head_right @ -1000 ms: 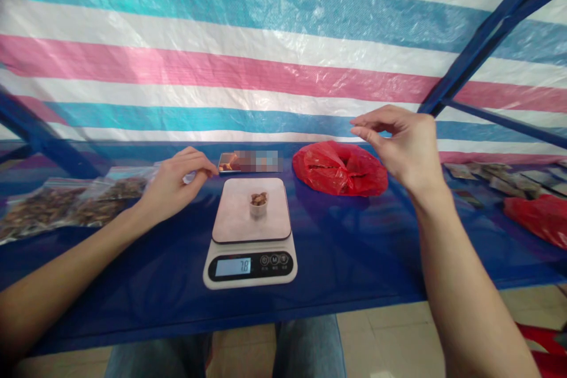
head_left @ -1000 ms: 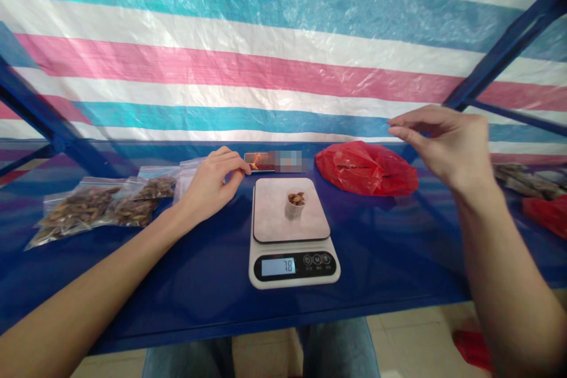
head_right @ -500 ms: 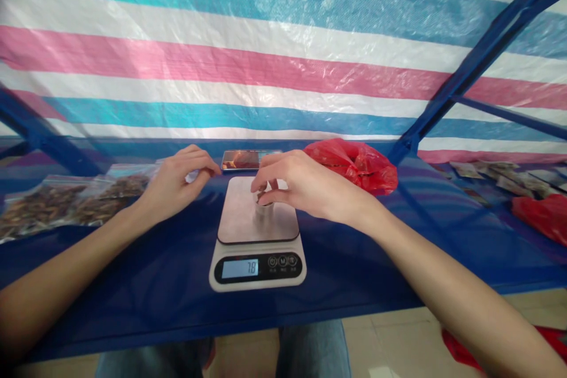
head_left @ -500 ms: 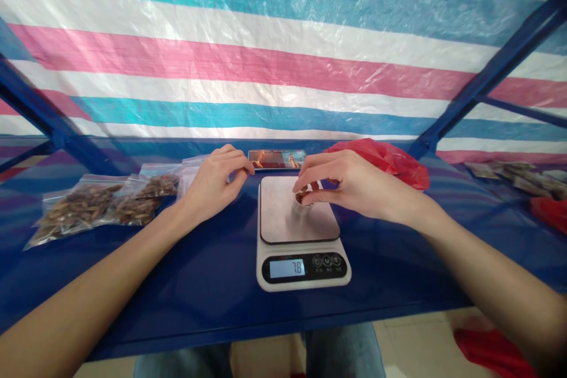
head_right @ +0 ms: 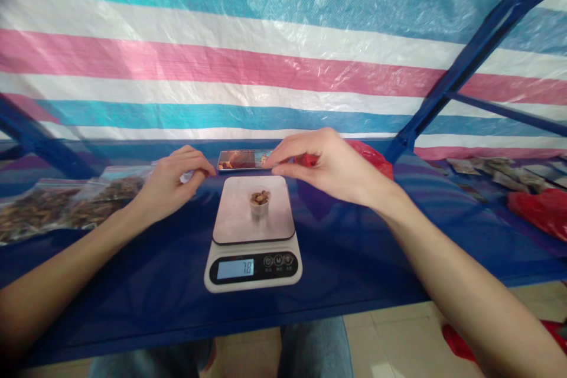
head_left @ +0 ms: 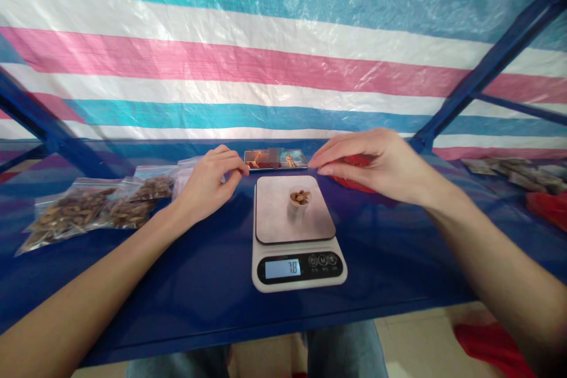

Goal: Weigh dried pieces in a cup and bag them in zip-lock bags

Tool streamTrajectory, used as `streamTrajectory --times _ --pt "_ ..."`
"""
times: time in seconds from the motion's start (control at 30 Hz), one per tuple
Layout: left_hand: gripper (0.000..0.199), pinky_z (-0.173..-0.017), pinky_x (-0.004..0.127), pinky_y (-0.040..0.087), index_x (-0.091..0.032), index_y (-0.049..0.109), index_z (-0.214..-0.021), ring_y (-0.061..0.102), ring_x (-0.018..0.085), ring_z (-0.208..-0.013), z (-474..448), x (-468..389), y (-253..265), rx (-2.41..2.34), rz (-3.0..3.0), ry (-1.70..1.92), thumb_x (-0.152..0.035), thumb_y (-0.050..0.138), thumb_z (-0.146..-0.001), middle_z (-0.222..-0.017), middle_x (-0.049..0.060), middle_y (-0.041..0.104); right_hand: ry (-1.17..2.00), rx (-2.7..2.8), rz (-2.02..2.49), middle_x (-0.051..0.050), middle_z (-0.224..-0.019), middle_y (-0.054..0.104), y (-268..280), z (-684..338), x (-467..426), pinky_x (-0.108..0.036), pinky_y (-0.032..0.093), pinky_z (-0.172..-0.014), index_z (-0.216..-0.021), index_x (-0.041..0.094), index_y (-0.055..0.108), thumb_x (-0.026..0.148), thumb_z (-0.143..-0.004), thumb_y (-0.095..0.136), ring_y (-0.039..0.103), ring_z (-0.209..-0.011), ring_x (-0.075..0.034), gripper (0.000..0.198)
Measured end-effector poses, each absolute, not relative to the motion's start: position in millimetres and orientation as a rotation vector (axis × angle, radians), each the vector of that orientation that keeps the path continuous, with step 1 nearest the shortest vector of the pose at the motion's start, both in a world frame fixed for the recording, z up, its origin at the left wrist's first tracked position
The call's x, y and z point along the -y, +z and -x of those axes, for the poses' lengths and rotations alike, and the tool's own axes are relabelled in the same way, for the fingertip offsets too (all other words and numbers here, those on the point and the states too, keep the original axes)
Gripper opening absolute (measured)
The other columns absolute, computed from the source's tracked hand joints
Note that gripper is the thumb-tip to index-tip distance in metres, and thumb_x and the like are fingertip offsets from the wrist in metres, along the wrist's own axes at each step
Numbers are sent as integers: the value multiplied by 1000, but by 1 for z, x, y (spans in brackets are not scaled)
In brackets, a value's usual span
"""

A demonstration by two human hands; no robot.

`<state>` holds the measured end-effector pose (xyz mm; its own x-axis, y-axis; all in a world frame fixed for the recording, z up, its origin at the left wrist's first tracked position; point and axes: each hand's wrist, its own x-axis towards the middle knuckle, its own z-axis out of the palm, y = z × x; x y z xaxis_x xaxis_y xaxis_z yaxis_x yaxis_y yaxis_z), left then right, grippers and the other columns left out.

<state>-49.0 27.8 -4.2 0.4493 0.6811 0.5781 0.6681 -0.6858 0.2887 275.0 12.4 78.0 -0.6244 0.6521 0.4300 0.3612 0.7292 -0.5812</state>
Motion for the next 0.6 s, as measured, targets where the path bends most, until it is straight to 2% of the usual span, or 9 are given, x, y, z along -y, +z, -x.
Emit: streamTrajectory --times 0.17,0.27,0.37,0.43,0.6 --pt "32 -82 36 47 -18 74 -82 58 22 -84 49 -27 -2 -1244 -2667 1068 -14 46 -98 -81 4 72 229 1814 1122 -6 -85 79 83 -348 -4 -32 57 -79 -91 24 81 31 -97 74 73 -77 -17 11" --pt "31 -83 37 48 -18 74 -82 60 22 -86 48 -27 -3 -1235 -2675 1042 -15 47 -97 -83 5 73 350 1897 1355 -9 -81 79 68 -384 -11 -31 56 -71 -86 21 79 30 -98 68 72 -72 -17 19" --pt "31 -83 37 48 -18 74 -82 60 23 -86 47 -27 -4 -1231 -2672 1032 -17 47 -97 -83 5 73 311 2139 1440 -10 -83 81 46 -391 -25 -31 53 -63 -87 17 80 20 -88 67 71 -67 -19 13" --pt "31 -83 37 48 -18 74 -82 60 23 -86 47 -28 -4 -1230 -2669 1042 -17 46 -97 -83 5 73 247 2340 1351 -9 -87 81 34 -381 -37 -33 55 -67 -84 18 78 18 -86 67 73 -73 -23 12" --pt "31 -83 37 48 -19 73 -81 60 22 -86 48 -27 -3 -1252 -2662 1042 -16 46 -95 -83 5 74 253 2431 1203 -10 -100 82 13 -355 -66 -43 59 -96 -86 23 77 26 -91 66 76 -95 -31 13"
